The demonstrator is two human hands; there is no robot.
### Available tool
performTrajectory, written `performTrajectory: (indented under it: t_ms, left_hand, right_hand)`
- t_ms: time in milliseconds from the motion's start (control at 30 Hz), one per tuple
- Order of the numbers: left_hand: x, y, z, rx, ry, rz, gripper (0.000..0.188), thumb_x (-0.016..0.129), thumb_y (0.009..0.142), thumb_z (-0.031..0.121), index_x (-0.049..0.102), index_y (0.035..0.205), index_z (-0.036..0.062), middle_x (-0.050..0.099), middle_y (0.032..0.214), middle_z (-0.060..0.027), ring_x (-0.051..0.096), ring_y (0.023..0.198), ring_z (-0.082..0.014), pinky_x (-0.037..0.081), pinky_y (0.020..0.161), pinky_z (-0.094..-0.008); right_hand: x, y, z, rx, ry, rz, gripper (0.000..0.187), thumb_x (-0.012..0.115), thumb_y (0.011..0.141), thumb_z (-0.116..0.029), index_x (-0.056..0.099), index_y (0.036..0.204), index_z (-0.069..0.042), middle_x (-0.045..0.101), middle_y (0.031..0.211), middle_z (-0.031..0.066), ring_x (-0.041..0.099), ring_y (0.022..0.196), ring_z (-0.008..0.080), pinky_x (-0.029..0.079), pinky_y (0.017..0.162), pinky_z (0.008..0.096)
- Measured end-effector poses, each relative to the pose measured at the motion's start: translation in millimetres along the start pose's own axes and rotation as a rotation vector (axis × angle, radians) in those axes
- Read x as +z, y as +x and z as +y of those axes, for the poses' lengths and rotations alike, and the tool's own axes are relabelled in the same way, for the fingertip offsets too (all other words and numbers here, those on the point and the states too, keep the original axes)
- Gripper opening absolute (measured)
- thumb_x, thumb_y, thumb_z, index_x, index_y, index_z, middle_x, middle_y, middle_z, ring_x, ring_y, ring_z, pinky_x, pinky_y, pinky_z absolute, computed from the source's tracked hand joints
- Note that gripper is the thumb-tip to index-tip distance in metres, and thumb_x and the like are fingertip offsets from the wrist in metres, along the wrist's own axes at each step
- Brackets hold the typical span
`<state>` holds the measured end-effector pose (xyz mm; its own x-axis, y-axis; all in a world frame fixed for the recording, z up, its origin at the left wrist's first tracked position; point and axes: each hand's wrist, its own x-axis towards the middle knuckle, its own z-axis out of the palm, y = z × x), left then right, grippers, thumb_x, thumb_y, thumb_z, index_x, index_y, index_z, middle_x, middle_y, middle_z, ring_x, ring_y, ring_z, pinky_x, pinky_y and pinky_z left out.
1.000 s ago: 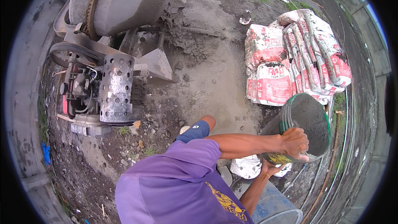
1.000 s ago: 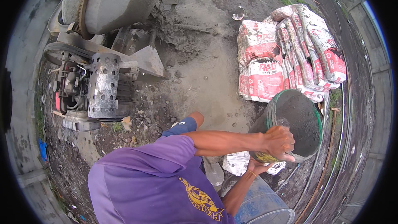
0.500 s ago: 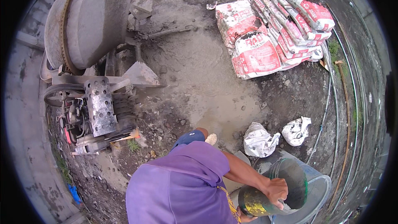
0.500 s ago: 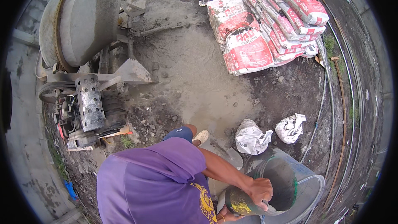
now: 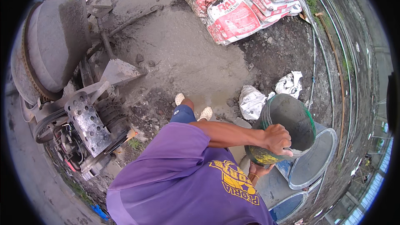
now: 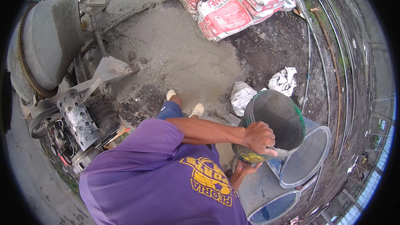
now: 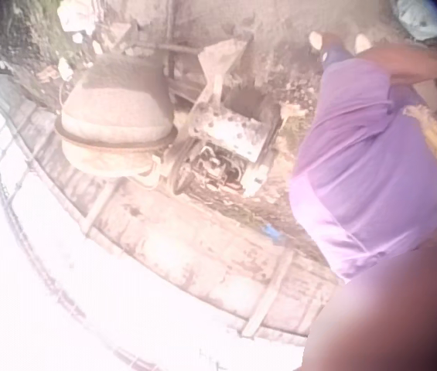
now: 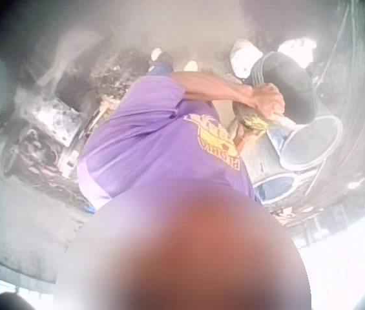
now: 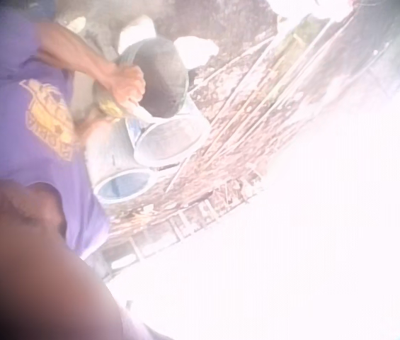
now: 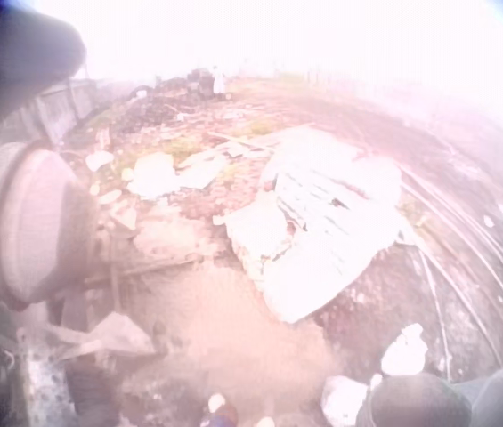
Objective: The person gathers and stacks empty cement bags, then operates a cement mixer by turning its wheel. They pour water from a bucket into the mixer and continue mixing. The person handles multiple empty bags and a bucket of water throughout the clip.
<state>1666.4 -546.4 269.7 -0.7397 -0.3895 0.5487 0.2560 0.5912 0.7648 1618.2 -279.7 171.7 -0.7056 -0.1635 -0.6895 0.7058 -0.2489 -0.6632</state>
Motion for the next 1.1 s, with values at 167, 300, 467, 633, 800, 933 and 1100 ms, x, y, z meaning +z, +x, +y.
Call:
performTrajectory:
  t_ms: [167,300,467,633,800,933,1100]
  left_hand:
    - [-72,-1,3,0.006,0.018,0.036,0.05,0.07,0.084,0.054,0.073,0.067,0.008,0.069,0.069,-0.009,0.07,0.07,-0.0295,0.055,0.068,-0.0443]
    - [-123,21,-4,0.066,0.07,0.113,0.05,0.071,0.085,0.054,0.072,0.065,0.0078,0.068,0.067,-0.0087,0.07,0.069,-0.0271,0.054,0.066,-0.042]
    - [-166,83,-20,0.174,0.197,0.166,0.047,0.074,0.082,0.052,0.07,0.061,0.0101,0.065,0.063,-0.0064,0.067,0.065,-0.0242,0.052,0.063,-0.0387]
    - [-188,152,-61,0.241,0.372,0.261,0.045,0.076,0.08,0.051,0.068,0.058,0.0127,0.062,0.061,-0.0022,0.064,0.063,-0.0195,0.047,0.06,-0.0351]
    - [-176,249,-136,0.181,0.547,0.345,0.044,0.072,0.081,0.053,0.068,0.059,0.0147,0.062,0.064,-0.0001,0.063,0.066,-0.0176,0.047,0.062,-0.0339]
    - [-114,371,-219,0.094,0.693,0.346,0.046,0.066,0.085,0.055,0.069,0.061,0.0161,0.064,0.068,0.0015,0.064,0.07,-0.0178,0.048,0.067,-0.0346]
    - [-49,515,-292,-0.078,0.63,0.169,0.046,0.066,0.085,0.056,0.069,0.062,0.0162,0.064,0.067,0.0021,0.064,0.071,-0.0187,0.048,0.068,-0.0358]
  right_hand:
    - [57,-15,11,-0.041,-0.057,-0.107,0.095,0.059,0.081,-0.079,0.04,0.156,-0.023,0.043,0.157,0.0069,0.043,0.141,0.0343,0.039,0.107,0.061]
    - [117,-13,15,-0.045,-0.058,-0.005,0.101,0.056,0.081,-0.081,0.035,0.158,-0.019,0.04,0.159,0.008,0.04,0.143,0.0349,0.037,0.108,0.0612]
    - [204,19,12,-0.106,-0.001,-0.216,0.098,0.055,0.083,-0.08,0.037,0.157,-0.018,0.042,0.159,0.0073,0.042,0.142,0.0356,0.039,0.107,0.0622]
    - [317,89,-5,-0.208,0.019,-0.461,0.075,0.048,0.098,-0.063,0.041,0.154,-0.014,0.045,0.156,0.0081,0.046,0.141,0.0336,0.043,0.112,0.057]
    - [436,182,-59,-0.116,-0.013,-0.641,0.063,0.041,0.106,-0.054,0.041,0.153,-0.011,0.047,0.154,0.0075,0.048,0.14,0.0285,0.044,0.115,0.0489]
    - [517,317,-101,-0.156,-0.085,-0.879,0.06,0.039,0.107,-0.053,0.042,0.152,-0.013,0.049,0.152,0.0074,0.049,0.139,0.0266,0.043,0.116,0.0469]
    - [540,452,-188,0.295,0.197,-0.596,0.071,0.059,0.095,-0.059,0.047,0.149,-0.015,0.048,0.152,0.0094,0.046,0.141,0.0278,0.042,0.113,0.0495]
